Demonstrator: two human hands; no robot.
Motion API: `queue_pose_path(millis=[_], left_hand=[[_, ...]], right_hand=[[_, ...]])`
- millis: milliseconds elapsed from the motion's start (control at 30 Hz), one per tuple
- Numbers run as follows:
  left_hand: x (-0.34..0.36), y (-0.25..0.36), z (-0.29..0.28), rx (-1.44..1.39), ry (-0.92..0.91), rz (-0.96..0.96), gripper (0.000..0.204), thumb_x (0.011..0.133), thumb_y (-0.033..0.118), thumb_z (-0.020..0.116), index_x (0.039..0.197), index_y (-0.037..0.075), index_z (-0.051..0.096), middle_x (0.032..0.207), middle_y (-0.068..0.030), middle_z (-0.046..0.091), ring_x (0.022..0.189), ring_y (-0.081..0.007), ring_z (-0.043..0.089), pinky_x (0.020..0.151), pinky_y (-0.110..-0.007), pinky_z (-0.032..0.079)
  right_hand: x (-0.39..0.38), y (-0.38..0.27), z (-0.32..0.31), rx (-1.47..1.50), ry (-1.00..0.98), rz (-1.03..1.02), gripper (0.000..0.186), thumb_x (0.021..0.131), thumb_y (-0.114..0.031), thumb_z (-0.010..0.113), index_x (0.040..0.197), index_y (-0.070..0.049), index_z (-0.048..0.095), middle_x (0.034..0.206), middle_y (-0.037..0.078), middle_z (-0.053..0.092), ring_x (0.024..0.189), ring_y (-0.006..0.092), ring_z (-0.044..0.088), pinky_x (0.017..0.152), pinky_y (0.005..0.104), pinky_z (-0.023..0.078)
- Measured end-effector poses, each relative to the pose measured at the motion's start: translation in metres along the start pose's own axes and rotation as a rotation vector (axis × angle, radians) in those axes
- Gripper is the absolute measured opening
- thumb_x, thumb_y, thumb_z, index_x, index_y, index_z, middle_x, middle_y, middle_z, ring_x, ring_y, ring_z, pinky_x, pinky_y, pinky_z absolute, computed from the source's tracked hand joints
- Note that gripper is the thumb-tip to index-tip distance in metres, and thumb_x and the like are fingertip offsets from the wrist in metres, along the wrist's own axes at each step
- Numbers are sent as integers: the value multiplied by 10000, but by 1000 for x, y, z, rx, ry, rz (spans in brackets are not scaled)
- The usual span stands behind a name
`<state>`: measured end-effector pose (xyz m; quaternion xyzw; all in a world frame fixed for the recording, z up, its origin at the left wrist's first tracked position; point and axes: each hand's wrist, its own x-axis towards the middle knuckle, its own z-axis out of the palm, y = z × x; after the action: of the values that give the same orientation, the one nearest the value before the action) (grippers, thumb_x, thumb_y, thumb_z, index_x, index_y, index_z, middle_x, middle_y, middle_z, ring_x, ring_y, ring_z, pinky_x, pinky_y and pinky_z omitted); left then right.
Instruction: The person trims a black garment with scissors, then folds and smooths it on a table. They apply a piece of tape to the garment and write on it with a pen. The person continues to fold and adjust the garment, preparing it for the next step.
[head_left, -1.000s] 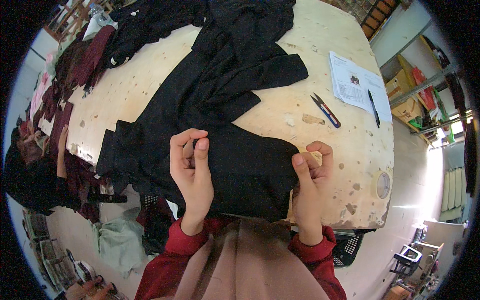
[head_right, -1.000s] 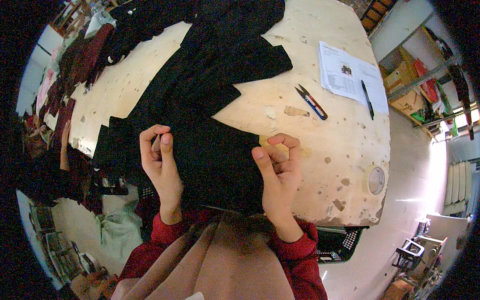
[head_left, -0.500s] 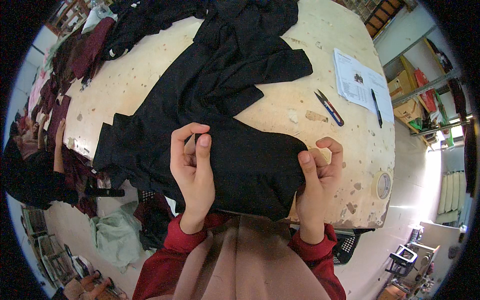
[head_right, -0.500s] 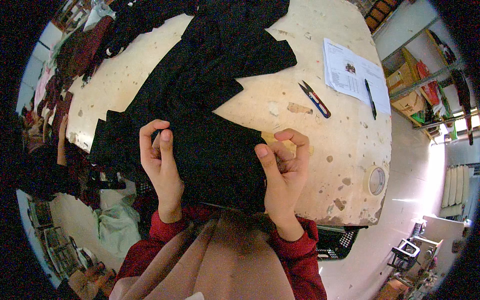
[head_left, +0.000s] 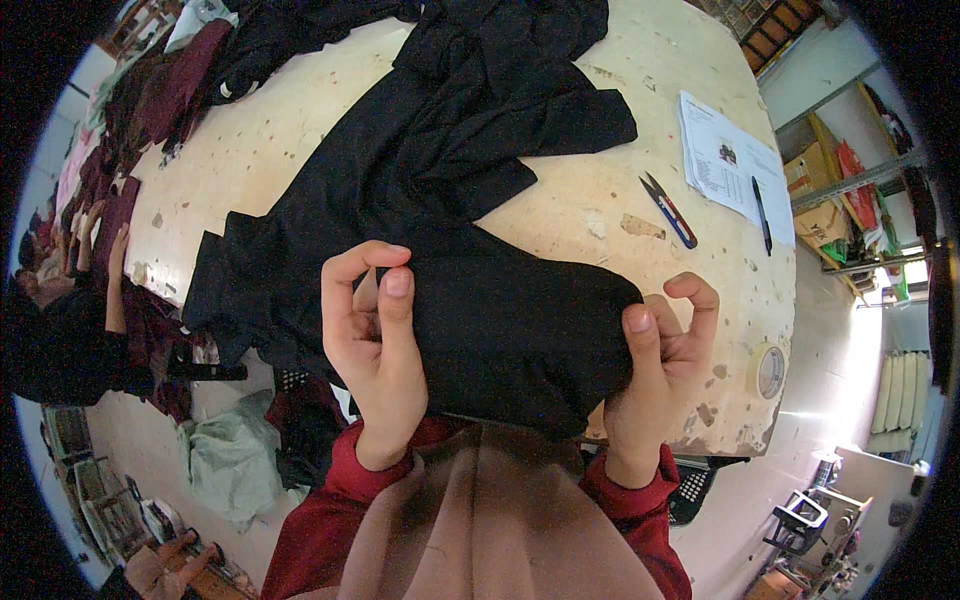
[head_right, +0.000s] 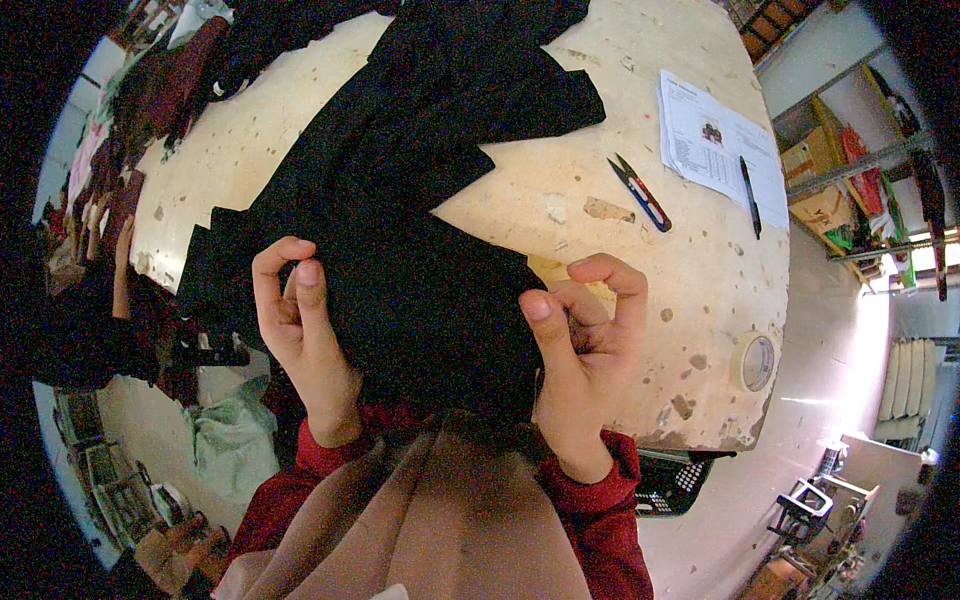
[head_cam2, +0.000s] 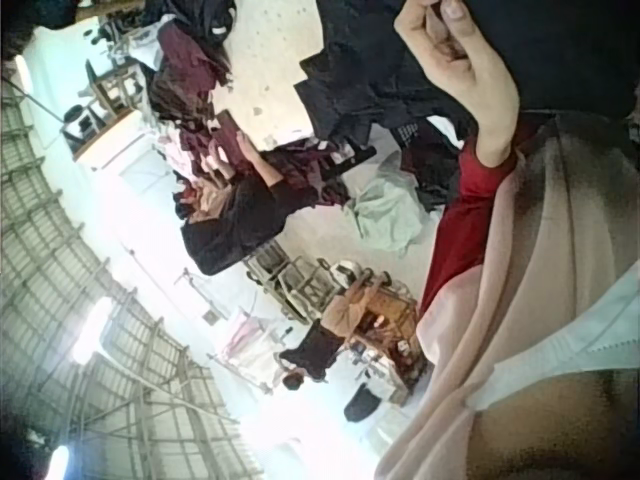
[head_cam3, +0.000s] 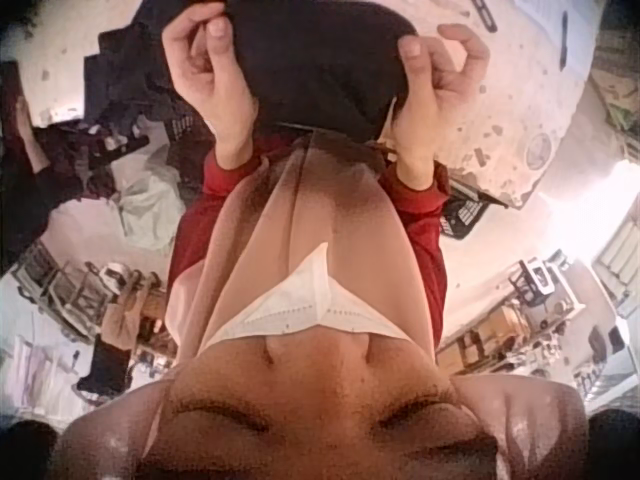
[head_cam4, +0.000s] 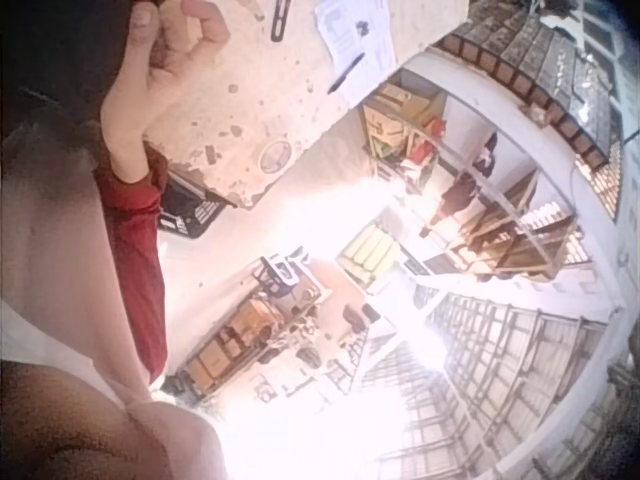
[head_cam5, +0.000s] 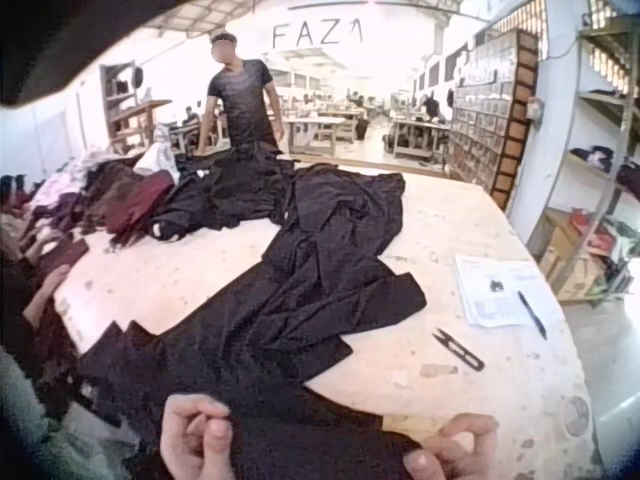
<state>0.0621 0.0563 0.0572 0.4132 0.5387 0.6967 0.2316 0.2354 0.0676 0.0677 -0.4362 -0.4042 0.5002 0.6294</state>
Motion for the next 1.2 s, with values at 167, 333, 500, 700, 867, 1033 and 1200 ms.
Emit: queue_pose_path(millis=[167,333,500,700,867,1033,1200], left_hand=[[0,3,-4,7,-20,-30,141,963,86,534,1088,22,514,916,19,541,679,1,371,605,-164,269],[11,-8,-7,720,-284,205,330,960,131,488,1263,3,463,1292,-166,483,1183,-278,481,977,-336,381],[15,-26,-4,219,-900,125,527,927,495,509,1191,41,563,1110,-106,594,1078,-251,539,1092,-506,223],[-3,-14,-6,-102,-768,-423,282,958,236,572,1024,-35,616,888,-58,634,820,-84,550,703,-229,448],[-4,12,-7,-116,-613,-478,285,961,225,572,1030,-48,615,843,-46,658,779,-63,558,675,-234,462],[-4,22,-14,-27,-528,-312,246,942,182,598,1014,-52,625,819,-67,663,754,-59,558,663,-239,470],[-5,26,-21,76,-500,-295,216,921,149,625,998,-52,642,785,-74,673,724,-63,578,634,-233,473]], right_hand=[[-1,-3,2,39,-12,-6,363,857,11,659,1114,-79,419,806,26,597,681,34,478,601,154,330],[5,-5,-1,-167,-160,-30,401,858,34,647,1171,-53,413,883,49,600,747,61,543,642,175,398],[19,-2,-11,-182,-491,25,438,863,52,626,1227,-43,402,951,71,617,826,83,588,702,197,454],[65,16,-22,-493,-400,-19,317,920,-102,586,1217,-59,481,961,86,616,921,131,568,817,254,430],[162,96,-131,-1557,108,-594,288,923,-186,564,1158,-19,561,1187,165,543,1111,324,504,924,395,415],[161,93,-127,-1518,-49,-407,260,948,-214,520,1095,-24,620,936,124,599,861,271,570,771,404,450],[84,23,-55,-603,-176,162,313,966,-244,494,1130,-15,629,706,-6,561,654,136,524,633,302,432]])
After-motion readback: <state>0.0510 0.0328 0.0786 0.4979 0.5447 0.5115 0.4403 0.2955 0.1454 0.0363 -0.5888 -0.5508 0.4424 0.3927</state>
